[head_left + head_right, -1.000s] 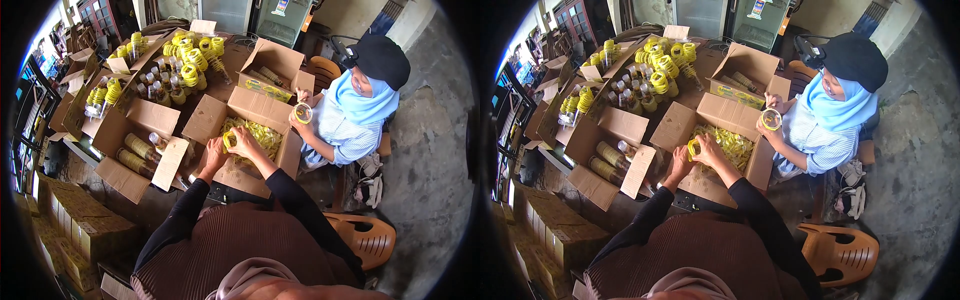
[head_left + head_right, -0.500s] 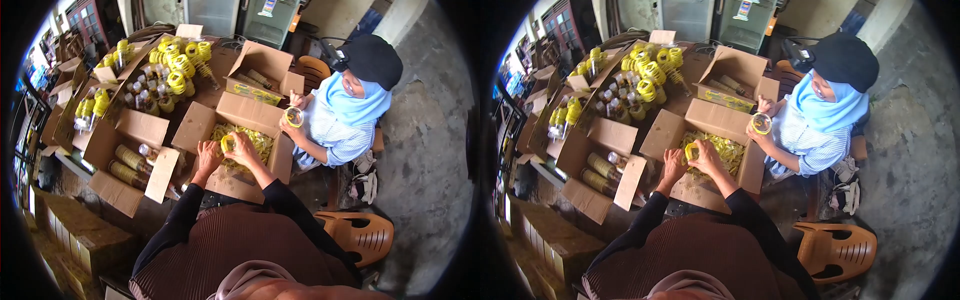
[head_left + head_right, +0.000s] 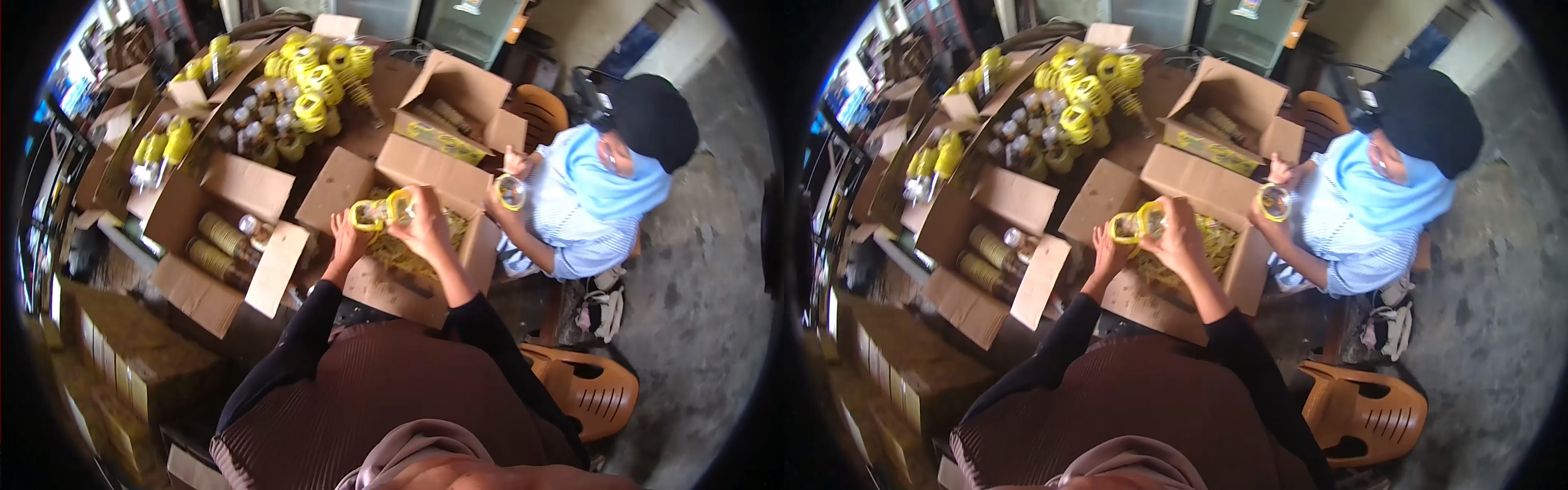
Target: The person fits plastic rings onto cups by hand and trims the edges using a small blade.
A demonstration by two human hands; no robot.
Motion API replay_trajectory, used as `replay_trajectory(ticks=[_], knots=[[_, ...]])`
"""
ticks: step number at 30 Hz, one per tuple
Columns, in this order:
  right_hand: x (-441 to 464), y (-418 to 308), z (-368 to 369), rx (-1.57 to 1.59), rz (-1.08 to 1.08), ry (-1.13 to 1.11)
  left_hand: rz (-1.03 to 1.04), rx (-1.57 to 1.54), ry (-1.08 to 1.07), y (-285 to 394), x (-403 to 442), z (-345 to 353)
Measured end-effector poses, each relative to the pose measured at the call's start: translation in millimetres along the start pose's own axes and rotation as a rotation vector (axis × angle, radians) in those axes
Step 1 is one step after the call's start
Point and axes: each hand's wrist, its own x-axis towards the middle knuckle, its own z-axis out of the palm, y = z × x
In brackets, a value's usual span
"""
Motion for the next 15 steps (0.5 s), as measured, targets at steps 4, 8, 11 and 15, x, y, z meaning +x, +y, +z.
replay_trajectory(ticks=[4, 8, 11, 15], knots=[[-4.3, -3.2, -21.1, 0.009, 0.115, -0.099, -0.279, 0.039, 0.022, 15.6, 18.8, -26.1], [-41.0, 33.4, -5.9, 0.002, 0.118, -0.100, -0.351, -0.177, 0.122, 15.2, 26.4, -25.6], [-64.0, 36.8, -5.8, 0.048, 0.213, -0.145, -0.284, -0.389, 0.214, 12.0, 28.9, -32.1], [-77.3, 38.0, -13.1, 0.054, 0.303, -0.162, -0.168, -0.190, 0.148, 29.5, 27.5, -59.6]])
